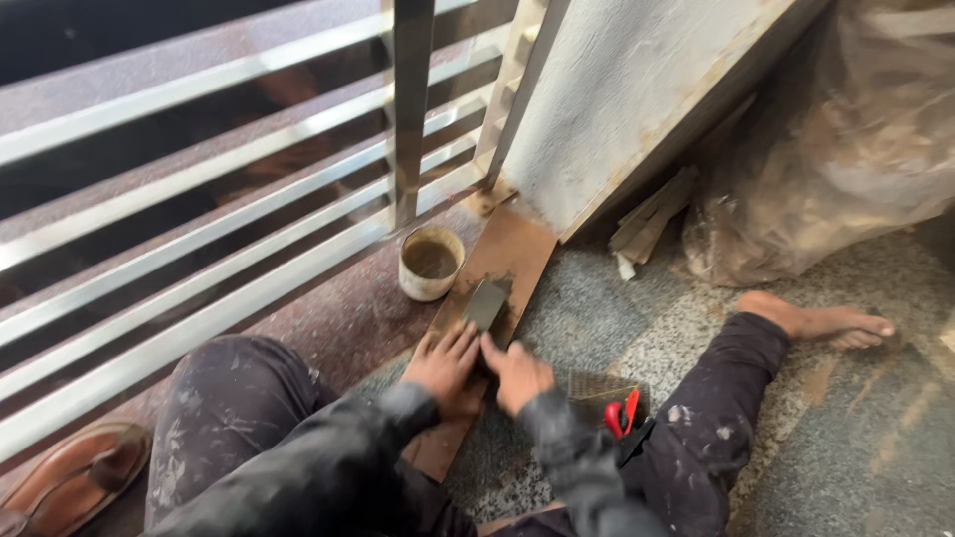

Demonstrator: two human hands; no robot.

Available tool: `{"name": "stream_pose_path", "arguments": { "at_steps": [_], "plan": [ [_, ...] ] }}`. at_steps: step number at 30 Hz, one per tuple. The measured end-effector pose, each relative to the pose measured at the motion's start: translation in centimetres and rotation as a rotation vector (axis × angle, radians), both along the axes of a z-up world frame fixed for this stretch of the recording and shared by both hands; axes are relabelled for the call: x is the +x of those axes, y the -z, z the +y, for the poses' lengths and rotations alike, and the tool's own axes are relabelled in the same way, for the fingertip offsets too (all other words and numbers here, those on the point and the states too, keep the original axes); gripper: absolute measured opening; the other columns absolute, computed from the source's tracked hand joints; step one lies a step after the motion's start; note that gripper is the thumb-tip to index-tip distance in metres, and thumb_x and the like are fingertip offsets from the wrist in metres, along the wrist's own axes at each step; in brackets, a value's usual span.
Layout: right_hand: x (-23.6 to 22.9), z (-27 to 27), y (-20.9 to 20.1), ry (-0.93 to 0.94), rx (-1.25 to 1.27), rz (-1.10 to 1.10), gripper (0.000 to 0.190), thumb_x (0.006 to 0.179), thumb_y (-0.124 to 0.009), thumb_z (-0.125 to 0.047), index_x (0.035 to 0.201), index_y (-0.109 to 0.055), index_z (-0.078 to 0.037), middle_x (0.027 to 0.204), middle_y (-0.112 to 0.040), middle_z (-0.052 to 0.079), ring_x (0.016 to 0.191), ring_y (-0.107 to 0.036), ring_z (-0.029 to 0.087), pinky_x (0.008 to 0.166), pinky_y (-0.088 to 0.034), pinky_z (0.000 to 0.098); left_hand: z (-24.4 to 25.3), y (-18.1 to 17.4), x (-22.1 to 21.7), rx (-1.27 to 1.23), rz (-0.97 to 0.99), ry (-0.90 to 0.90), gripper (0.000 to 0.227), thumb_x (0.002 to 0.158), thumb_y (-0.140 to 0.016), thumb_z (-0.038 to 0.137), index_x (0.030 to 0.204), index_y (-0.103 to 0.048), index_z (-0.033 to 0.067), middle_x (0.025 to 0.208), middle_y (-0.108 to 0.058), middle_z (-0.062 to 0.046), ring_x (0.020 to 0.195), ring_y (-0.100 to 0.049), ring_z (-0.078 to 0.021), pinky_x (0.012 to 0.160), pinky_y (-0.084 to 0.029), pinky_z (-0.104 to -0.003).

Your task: The person sharpens metal blades using sharpening stones and a red tool, applying a liquid to a board and rubbing the blades against the stones.

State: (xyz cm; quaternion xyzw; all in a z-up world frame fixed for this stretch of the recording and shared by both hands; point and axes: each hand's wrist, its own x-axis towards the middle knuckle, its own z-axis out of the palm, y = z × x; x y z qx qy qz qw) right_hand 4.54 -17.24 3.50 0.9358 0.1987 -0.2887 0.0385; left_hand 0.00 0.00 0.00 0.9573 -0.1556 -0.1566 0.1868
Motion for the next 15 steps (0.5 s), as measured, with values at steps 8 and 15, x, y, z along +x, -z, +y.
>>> {"name": "stream_pose_path", "arguments": {
  "at_steps": [8, 15],
  "plan": [
    [-2.7, -3.4, 0.0, -0.033, 0.521, -0.169, 0.065, 0.082, -0.068, -0.006, 0.142, -0.059, -0.03, 0.109, -0.065, 0.013, 0.094, -0.069, 0.035, 0.082, -0.057, 0.0452, -1.0, -6.3, -5.4, -0.073, -0.029, -0.029, 0.114, 0.075, -0.078, 0.055, 0.157, -0.021, 0.0003, 0.167, -0.016, -0.02, 0.155, -0.012, -0.0344, 0.122, -0.013, -0.057],
    [3.9, -4.3, -1.3, 0.657, 0.678, 0.255, 0.05, 0.1, -0.055, -0.019, 0.149, -0.051, -0.025, 0.109, -0.076, 0.017, 0.085, -0.065, 0.047, 0.076, -0.056, 0.047, -3.0, -6.1, -4.6, -0.166, -0.19, -0.023, 0.112, 0.075, -0.078, 0.05, 0.155, -0.022, -0.005, 0.165, -0.019, -0.025, 0.155, -0.014, -0.0375, 0.121, -0.015, -0.054]
  ]
}}
